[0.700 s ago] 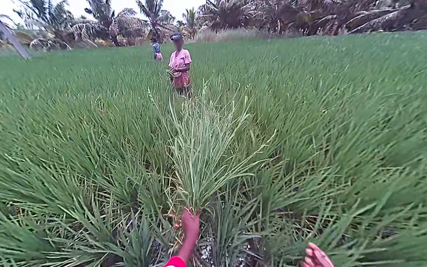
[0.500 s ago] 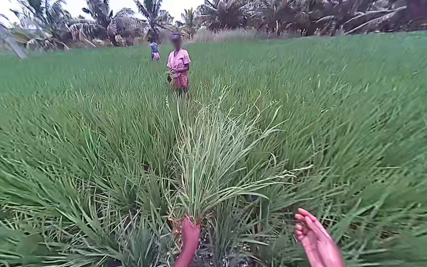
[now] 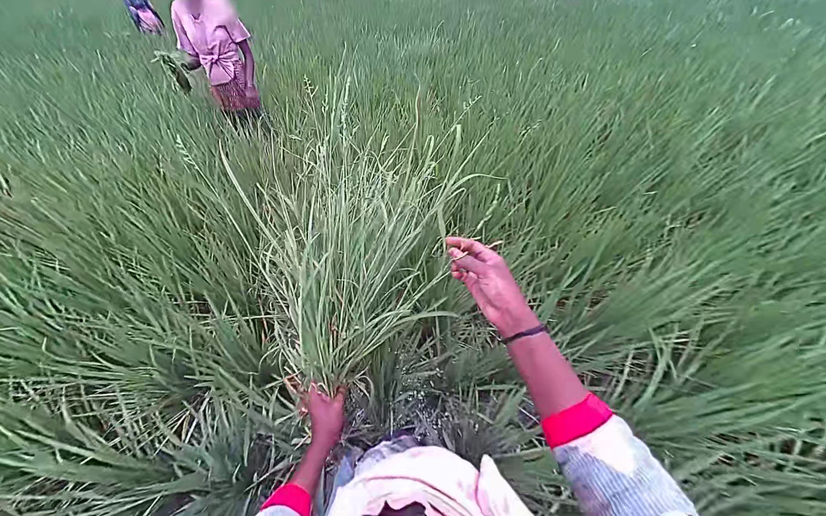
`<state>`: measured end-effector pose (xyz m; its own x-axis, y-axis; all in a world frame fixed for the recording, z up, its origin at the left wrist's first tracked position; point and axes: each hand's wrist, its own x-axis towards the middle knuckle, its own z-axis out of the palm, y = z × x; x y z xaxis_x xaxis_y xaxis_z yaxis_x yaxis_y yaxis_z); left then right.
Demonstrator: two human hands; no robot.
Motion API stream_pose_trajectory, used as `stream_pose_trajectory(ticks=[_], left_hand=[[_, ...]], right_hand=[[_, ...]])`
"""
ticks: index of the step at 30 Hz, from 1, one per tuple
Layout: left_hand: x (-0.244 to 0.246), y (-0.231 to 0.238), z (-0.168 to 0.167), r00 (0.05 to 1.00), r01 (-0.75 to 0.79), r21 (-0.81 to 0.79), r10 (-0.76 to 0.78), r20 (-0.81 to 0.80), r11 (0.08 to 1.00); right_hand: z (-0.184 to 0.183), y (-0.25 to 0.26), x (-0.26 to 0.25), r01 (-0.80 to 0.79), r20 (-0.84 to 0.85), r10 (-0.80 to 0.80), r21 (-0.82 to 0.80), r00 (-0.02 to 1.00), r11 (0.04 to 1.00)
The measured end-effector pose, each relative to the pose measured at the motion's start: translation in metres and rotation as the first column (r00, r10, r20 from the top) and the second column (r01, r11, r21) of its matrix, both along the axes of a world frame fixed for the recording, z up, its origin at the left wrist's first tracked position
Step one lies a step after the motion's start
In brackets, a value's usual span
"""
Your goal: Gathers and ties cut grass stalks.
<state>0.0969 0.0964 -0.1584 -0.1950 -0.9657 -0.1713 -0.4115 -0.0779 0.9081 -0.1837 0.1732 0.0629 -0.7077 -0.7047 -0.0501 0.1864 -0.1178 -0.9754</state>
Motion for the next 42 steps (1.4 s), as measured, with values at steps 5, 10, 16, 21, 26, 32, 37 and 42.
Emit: stream_pose_trajectory(ticks=[5,10,16,21,26,32,37,42], left_hand=[[-0.003,-0.003,-0.004,0.997,0.023,0.01,-0.023,0.067,1.0],[-0.007,-0.004,-0.002,0.984,0.06,0.036,-0.065,0.168,0.998],[-0.014,0.0,0.0,0.996,0.033,0.071,-0.039,0.075,0.997],[-0.012,-0.002,-0.003,1.0,0.0,0.086,-0.001,0.011,0.996],[-0.014,-0.008,0.001,0.996,-0.062,0.077,0.067,-0.056,0.995],[-0.009,-0.015,0.004,0.991,-0.126,0.064,0.129,-0.035,0.99],[-0.002,-0.019,0.0,0.992,-0.089,0.085,0.081,0.095,0.992],[-0.021,-0.023,0.007,0.966,0.025,0.105,-0.051,0.255,0.994]], right_hand=[[0.007,0.005,0.012,-0.033,-0.016,0.032,-0.061,0.999,0.998],[0.01,0.006,0.016,-0.039,-0.015,0.037,-0.153,0.999,0.988],[0.027,-0.005,0.031,-0.092,-0.06,0.084,-0.147,0.995,0.985],[0.039,-0.031,0.052,-0.229,-0.134,0.212,-0.123,0.968,0.966],[0.082,-0.053,0.082,-0.482,-0.272,0.443,-0.099,0.854,0.87],[0.057,-0.026,0.085,-0.513,-0.481,0.39,-0.154,0.785,0.844],[-0.053,0.025,0.088,-0.443,-0.062,0.445,0.045,0.893,0.895],[-0.135,0.069,0.099,-0.345,0.318,0.279,0.172,0.906,0.923]])
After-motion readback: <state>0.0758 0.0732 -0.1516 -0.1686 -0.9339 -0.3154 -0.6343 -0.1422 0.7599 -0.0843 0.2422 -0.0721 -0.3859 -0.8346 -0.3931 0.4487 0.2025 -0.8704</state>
